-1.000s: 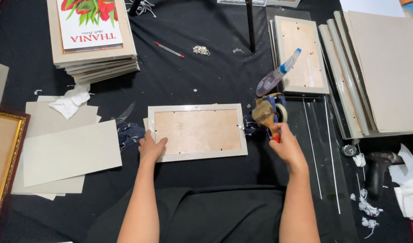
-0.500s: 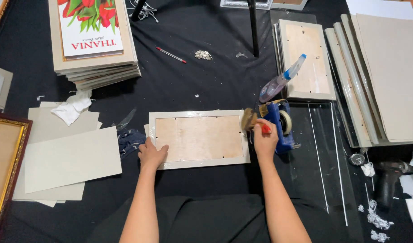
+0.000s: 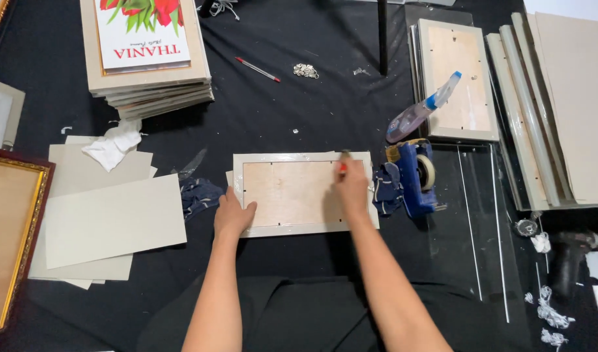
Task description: Cleaning the back of a picture frame with a brush and applying tape to secure the backing.
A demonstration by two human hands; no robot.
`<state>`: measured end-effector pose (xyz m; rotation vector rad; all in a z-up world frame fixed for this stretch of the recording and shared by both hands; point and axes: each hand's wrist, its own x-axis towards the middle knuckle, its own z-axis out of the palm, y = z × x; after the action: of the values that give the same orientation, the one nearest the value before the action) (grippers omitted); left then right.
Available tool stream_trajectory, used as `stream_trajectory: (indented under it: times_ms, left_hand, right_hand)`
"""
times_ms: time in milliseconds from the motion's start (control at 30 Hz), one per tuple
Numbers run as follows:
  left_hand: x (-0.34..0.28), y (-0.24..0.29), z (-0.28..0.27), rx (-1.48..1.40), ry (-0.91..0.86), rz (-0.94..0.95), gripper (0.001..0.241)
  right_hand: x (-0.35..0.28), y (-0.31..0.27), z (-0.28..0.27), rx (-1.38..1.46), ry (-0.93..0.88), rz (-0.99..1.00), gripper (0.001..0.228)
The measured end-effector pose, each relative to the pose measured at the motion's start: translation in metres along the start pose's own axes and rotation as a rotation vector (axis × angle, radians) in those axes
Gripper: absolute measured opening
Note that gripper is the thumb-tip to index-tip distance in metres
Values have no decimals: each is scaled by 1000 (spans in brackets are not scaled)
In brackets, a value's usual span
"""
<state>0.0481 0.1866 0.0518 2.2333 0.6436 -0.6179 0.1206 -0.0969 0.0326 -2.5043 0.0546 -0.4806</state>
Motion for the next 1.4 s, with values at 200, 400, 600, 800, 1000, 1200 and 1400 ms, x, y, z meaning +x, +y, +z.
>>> stream_trajectory:
  times_ms: [200,400,600,800,1000,1200,1400]
  left_hand:
    - [8,-8,-4,-84,-13,18,81]
    - [3,2,-11,-158,23,0,79]
    - [17,3,-10,-340,75,25,72]
    - [-12,15,-32,-657,176,-89,64]
    - [12,5,-15,-596,136,-44,64]
    - [10,12,-18,-545,93,-36,64]
    - [15,7,-15,-511,120,-3,63]
  right_hand:
    - [-24,-118,41,705,-392,435,16]
    - [28,54,-23,19,127,279,12]
    - [5,-1,14,-169,-126,205,3]
    - [-11,-157,35,760,-428,543,14]
    - [15,-79,24,400,-412,607,39]
    - [24,2,-65,-354,37,213,13]
    - [-47,-96,2,354,-474,244,23]
